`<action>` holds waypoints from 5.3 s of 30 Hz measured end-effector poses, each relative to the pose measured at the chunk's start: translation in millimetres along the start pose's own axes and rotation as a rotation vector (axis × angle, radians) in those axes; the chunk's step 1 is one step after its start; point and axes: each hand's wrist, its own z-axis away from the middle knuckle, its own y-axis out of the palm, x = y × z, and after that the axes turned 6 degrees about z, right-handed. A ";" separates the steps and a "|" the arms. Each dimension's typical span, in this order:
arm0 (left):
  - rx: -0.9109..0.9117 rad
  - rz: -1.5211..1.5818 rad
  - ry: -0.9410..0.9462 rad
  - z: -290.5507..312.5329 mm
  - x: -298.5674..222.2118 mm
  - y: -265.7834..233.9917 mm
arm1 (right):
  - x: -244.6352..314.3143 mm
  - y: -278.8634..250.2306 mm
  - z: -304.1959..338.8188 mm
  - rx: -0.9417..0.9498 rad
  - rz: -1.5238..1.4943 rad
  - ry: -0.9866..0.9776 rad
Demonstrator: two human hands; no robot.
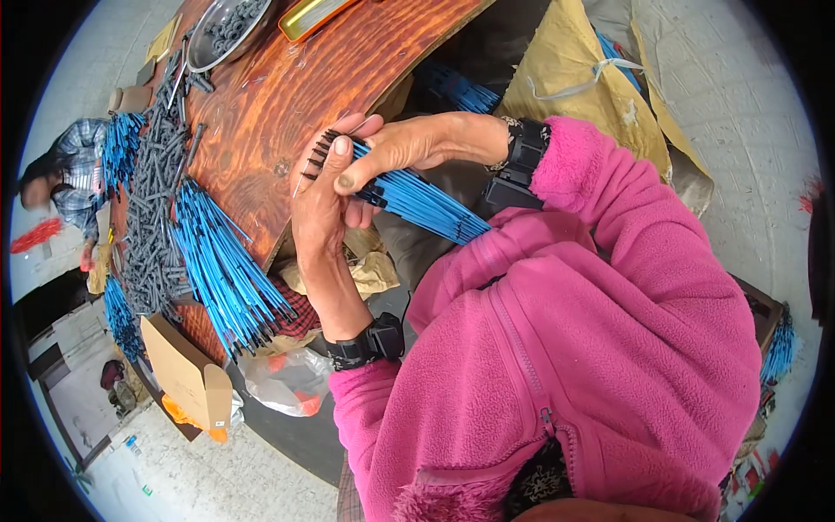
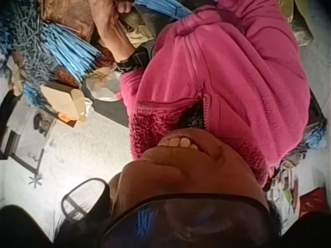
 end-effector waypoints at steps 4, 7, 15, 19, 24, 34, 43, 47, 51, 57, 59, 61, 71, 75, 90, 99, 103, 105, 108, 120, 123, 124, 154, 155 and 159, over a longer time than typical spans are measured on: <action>-0.015 0.010 -0.001 -0.3 3.5 -3.9 | -4.0 -5.5 5.9 0.022 -0.005 -0.050; -0.033 -0.013 0.014 0.9 2.0 -8.1 | -20.3 -6.9 10.7 0.018 0.009 -0.130; -0.049 -0.017 0.052 -3.1 4.9 -12.9 | -35.4 3.1 14.8 -0.127 0.110 -0.141; -0.038 -0.009 0.029 -3.5 2.5 -6.4 | -35.7 -1.1 6.4 -0.106 0.078 -0.133; -0.070 -0.022 0.039 -1.0 5.6 -8.0 | -40.1 -1.2 -0.4 -0.068 0.049 -0.108; -0.085 0.015 0.041 5.3 -7.4 -0.3 | -14.5 9.7 1.2 -0.093 0.141 -0.083; -0.038 0.030 0.077 -5.4 8.0 -6.4 | -22.4 -12.1 -1.0 -0.013 0.018 0.019; -0.027 -0.033 0.141 -7.9 13.2 -6.3 | -21.2 -21.3 -4.9 0.065 0.019 0.057; -0.054 -0.040 0.183 -11.5 16.6 -6.8 | -23.1 -29.6 -11.3 0.114 0.028 0.092; -0.069 -0.015 0.179 -11.1 19.1 -9.4 | -20.6 -22.7 -8.0 0.078 -0.079 0.055; -0.084 0.013 0.172 -10.1 15.4 -5.4 | -20.9 -21.2 -7.2 0.076 -0.073 0.046; -0.092 0.028 0.167 -9.9 15.3 -4.6 | -22.2 -20.3 -5.9 0.066 -0.060 0.022; -0.037 0.047 0.162 -17.1 15.1 -13.7 | -24.5 -3.3 4.2 -0.194 -0.047 -0.108; -0.010 0.067 0.155 -17.7 17.4 -14.5 | -28.2 -2.9 7.9 -0.295 0.136 -0.132; -0.013 0.032 0.224 -13.0 15.5 1.9 | -15.3 -12.1 11.1 -0.056 0.219 -0.073; -0.018 0.015 0.214 -13.6 15.8 -5.0 | -15.0 -6.8 11.3 -0.122 0.292 -0.110; -0.005 0.032 0.264 -18.3 6.6 1.2 | -6.9 -14.1 7.8 -0.096 0.281 -0.143; -0.002 0.044 0.270 -20.8 7.5 1.1 | -10.2 -23.4 3.2 -0.045 0.277 -0.165; 0.011 0.085 0.195 -28.9 17.5 -5.8 | -16.0 -28.6 6.5 -0.067 0.206 -0.081; 0.004 0.165 0.073 -23.1 13.4 -5.9 | -8.6 -29.8 18.6 -0.007 0.296 -0.082; 0.011 0.180 0.048 -22.8 15.0 -9.8 | 0.6 -37.7 32.7 -0.130 0.535 -0.067; 0.010 0.186 0.042 -22.6 14.0 -11.5 | 6.7 -40.4 38.0 -0.235 0.736 -0.057; 0.003 0.235 0.000 -36.7 21.2 -20.0 | 10.7 -7.7 27.1 -0.663 1.384 -0.645; 0.001 0.244 -0.003 -36.8 21.4 -19.8 | 12.1 -7.3 27.9 -0.629 1.396 -0.594; 0.011 0.242 0.000 -34.8 18.6 -16.4 | 21.3 -11.4 31.9 -0.423 1.284 -0.509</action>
